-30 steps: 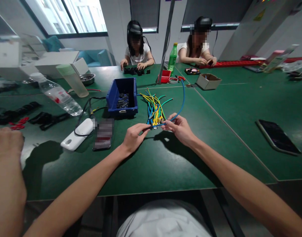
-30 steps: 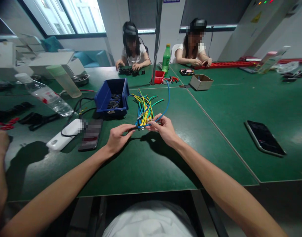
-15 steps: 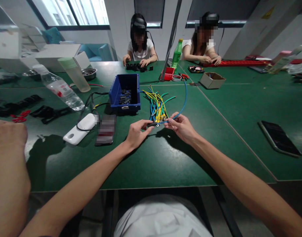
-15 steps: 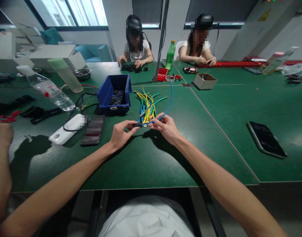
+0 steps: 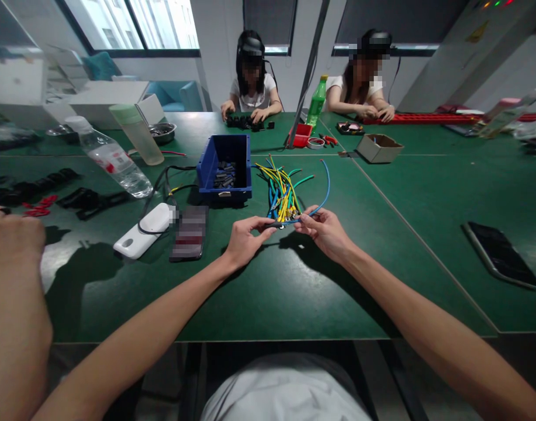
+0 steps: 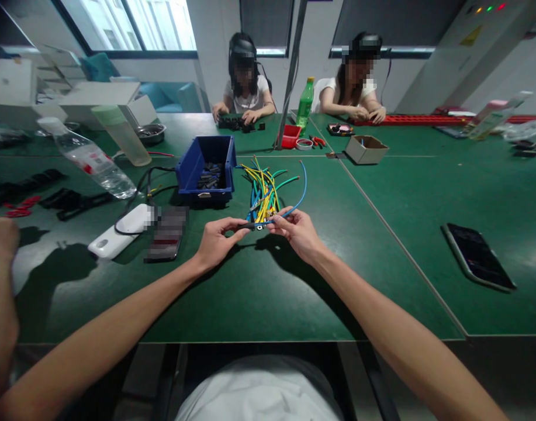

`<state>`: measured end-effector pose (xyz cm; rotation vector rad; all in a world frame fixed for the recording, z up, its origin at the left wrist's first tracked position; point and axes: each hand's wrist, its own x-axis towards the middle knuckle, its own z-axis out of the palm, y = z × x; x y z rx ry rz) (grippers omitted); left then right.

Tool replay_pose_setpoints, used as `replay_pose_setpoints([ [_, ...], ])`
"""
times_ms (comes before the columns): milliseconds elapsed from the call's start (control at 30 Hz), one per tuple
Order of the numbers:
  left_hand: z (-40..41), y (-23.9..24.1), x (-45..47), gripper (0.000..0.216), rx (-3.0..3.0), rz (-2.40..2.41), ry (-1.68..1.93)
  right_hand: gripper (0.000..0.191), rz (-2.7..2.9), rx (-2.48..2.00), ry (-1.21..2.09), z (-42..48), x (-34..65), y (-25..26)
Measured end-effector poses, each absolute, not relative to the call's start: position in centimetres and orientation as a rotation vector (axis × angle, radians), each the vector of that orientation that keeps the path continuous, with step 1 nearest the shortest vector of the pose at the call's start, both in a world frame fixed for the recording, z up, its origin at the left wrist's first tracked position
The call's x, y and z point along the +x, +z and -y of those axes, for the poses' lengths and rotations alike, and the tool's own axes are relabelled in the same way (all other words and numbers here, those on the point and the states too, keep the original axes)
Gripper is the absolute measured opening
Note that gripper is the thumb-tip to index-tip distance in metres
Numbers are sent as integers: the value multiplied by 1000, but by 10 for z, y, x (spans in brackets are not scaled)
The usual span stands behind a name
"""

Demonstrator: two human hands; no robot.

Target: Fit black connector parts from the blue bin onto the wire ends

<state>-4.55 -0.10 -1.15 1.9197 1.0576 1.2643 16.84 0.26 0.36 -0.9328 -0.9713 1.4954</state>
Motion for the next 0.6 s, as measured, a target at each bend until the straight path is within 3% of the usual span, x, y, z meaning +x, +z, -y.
replay_pose_setpoints([
  [600,2,-18,-40,23,1817,-1058,1277,29,987,-950,1478,-5,167,4],
])
